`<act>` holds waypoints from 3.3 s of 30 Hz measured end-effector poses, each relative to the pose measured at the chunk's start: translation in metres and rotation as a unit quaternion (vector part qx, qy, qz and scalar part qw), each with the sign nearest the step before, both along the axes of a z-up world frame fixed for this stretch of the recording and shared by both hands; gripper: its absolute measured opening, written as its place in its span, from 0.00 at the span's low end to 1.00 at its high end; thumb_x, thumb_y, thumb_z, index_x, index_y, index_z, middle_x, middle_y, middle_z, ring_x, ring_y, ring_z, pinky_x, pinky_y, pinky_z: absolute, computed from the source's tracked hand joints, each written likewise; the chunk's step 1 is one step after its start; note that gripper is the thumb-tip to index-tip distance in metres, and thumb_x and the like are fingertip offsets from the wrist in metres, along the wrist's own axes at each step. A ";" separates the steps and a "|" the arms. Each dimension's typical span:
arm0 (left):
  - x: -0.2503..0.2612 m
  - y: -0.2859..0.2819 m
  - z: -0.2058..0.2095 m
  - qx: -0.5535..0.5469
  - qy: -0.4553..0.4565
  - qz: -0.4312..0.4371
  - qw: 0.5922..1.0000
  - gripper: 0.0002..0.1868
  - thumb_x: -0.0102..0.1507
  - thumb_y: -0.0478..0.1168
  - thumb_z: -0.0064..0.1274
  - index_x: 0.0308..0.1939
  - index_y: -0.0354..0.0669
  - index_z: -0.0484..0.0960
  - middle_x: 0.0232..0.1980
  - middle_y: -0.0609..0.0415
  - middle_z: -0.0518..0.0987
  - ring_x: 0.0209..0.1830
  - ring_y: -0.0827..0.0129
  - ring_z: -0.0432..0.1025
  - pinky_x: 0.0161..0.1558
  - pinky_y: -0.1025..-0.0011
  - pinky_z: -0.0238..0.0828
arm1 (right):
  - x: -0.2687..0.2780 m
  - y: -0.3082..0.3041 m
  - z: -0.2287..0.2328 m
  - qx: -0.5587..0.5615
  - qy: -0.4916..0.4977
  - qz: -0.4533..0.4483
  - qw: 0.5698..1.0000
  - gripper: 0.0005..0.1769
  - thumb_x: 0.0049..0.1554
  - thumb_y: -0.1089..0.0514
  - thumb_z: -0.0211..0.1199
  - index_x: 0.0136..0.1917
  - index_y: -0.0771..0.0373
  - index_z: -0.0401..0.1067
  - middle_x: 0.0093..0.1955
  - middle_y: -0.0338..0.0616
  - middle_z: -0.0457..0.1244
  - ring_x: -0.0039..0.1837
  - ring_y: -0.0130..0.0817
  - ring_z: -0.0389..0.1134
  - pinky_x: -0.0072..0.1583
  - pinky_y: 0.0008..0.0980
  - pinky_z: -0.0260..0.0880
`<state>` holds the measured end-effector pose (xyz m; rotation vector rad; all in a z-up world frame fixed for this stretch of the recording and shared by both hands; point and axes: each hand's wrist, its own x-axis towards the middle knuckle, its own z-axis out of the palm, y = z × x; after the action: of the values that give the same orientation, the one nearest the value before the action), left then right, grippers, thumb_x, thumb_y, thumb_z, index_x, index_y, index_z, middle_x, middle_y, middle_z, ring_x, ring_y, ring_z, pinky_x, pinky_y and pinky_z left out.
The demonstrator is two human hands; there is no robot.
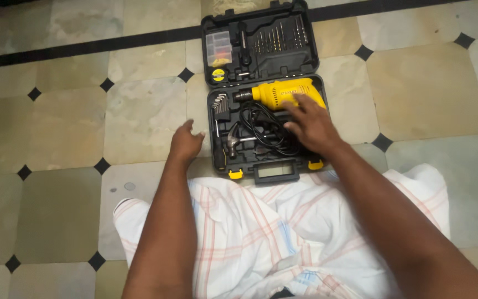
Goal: The person sits on the floor and organizes tools into a black toolbox. They place hex keys, a hammer, a screwdriver, and a yellow power drill with its cord into designated slots inside the case.
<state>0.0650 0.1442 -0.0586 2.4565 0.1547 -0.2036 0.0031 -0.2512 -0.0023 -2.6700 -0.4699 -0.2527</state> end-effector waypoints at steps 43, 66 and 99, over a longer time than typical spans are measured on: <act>-0.023 -0.039 0.028 -0.086 0.185 -0.073 0.976 0.40 0.51 0.40 0.71 0.66 0.45 0.71 0.55 0.47 0.83 0.55 0.57 0.79 0.54 0.61 0.76 | 0.033 -0.012 -0.016 -0.028 0.165 -0.134 0.977 0.43 0.58 0.39 0.62 0.82 0.38 0.48 0.87 0.45 0.35 0.84 0.58 0.39 0.71 0.65 0.56; -0.024 -0.045 0.044 -0.056 0.208 -0.061 0.975 0.35 0.53 0.35 0.69 0.64 0.42 0.73 0.54 0.45 0.83 0.52 0.56 0.79 0.49 0.62 0.78 | -0.018 0.078 0.014 -0.131 -0.002 0.176 0.976 0.10 0.54 0.52 0.62 0.45 0.47 0.84 0.79 0.42 0.52 0.81 0.47 0.44 0.72 0.65 0.46; -0.002 -0.064 0.031 0.042 0.095 -0.052 0.993 0.32 0.59 0.43 0.64 0.62 0.35 0.69 0.56 0.32 0.78 0.59 0.40 0.73 0.59 0.53 0.71 | 0.055 -0.032 -0.011 -0.017 0.067 -0.137 0.988 0.44 0.58 0.41 0.65 0.79 0.59 0.52 0.80 0.54 0.50 0.80 0.58 0.50 0.73 0.50 0.53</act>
<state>0.0632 0.0801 -0.0274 2.5287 0.1201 -0.4866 0.0581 -0.2831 -0.0132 -2.7593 -0.0640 -0.1434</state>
